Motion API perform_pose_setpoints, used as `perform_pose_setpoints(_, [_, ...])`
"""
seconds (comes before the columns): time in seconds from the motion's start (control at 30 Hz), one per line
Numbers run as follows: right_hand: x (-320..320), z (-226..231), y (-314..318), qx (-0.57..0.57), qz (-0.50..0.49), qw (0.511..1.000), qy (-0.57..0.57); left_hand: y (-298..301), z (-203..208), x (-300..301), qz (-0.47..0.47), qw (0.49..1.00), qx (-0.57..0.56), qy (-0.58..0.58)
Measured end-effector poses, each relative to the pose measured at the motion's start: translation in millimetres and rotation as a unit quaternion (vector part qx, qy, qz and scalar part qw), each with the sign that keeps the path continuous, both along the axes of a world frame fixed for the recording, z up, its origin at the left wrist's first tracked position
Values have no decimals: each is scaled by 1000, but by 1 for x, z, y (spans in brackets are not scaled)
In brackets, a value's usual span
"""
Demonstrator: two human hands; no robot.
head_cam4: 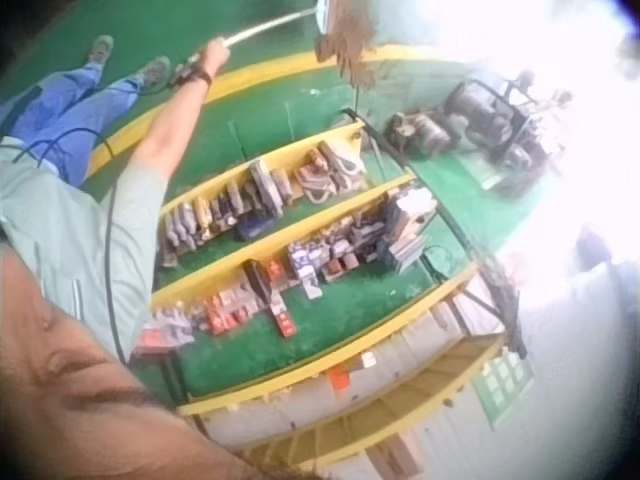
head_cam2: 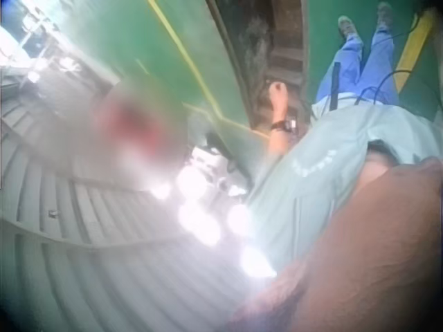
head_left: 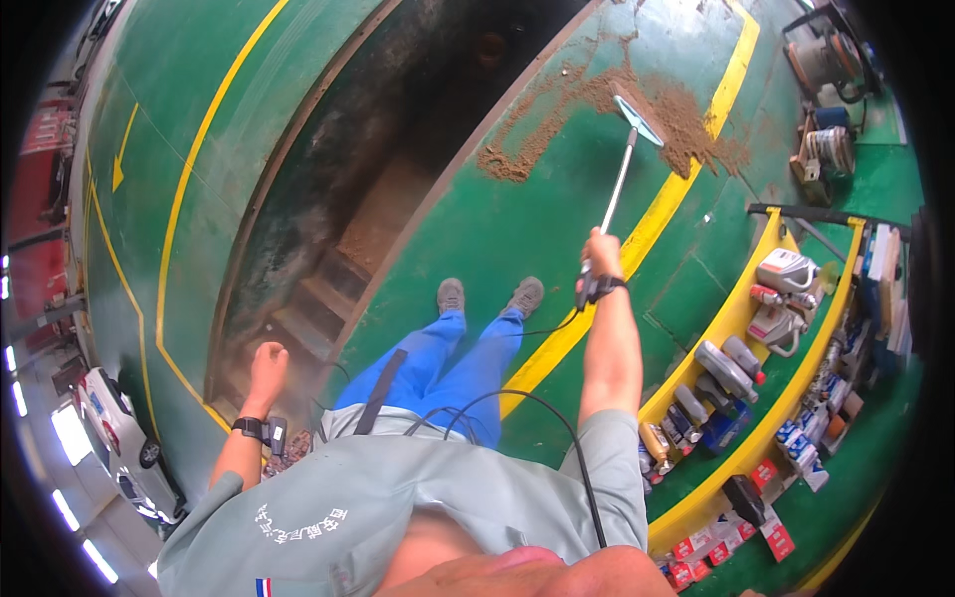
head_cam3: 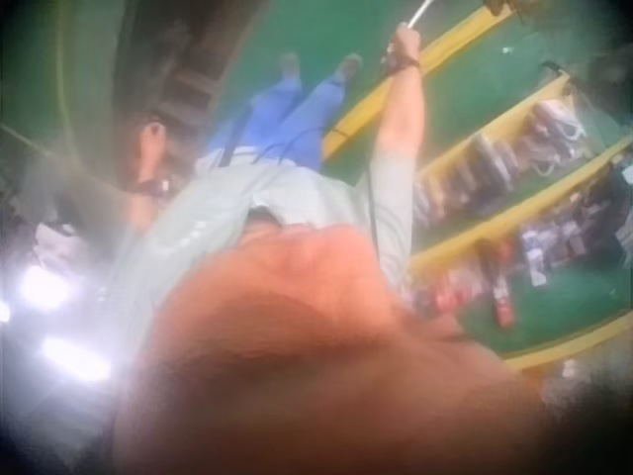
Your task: The person sweeps a green workshop floor using a traditional straw broom and later a push broom. They gather dust and debris into a pile, moving around various tools, shelves, and a car lift.
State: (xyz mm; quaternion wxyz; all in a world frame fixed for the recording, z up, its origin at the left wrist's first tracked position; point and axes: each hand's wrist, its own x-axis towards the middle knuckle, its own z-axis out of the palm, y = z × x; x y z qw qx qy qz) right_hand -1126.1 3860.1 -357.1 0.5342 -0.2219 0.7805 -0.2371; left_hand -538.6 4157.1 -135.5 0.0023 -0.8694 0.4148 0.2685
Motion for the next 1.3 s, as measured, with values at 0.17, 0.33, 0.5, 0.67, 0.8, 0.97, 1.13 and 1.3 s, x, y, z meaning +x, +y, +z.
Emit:
perform_pose_setpoints(0.17, [114, 40, 135, 20, 84, 996, 9, 40, -14, 8, 57, 998, 13, 25])
perform_pose_setpoints(0.33, [222, 140, 215, 165, 141, 976, -34, 77, -32, 24, 89, 995, 26, 17])
perform_pose_setpoints(0.5, [303, 60, 269, 202, 50, 970, -129, 86, -33, 33, 114, 993, 14, 15])
perform_pose_setpoints(0.67, [393, 31, 218, 164, -76, 963, -201, 78, -21, 34, 119, 993, 7, 5])
perform_pose_setpoints(0.8, [397, 16, 124, 115, -107, 962, -222, 44, -14, 21, 141, 989, 36, 7])
perform_pose_setpoints(0.97, [319, -8, -20, 83, -152, 951, -256, -10, -19, 3, 132, 991, 29, -7])
perform_pose_setpoints(1.13, [147, -3, -201, 18, -53, 977, -207, -95, -14, -50, 137, 990, 36, -18])
perform_pose_setpoints(1.3, [-86, -5, -406, -46, -125, 962, -237, -214, -14, -123, 130, 990, 43, -13])
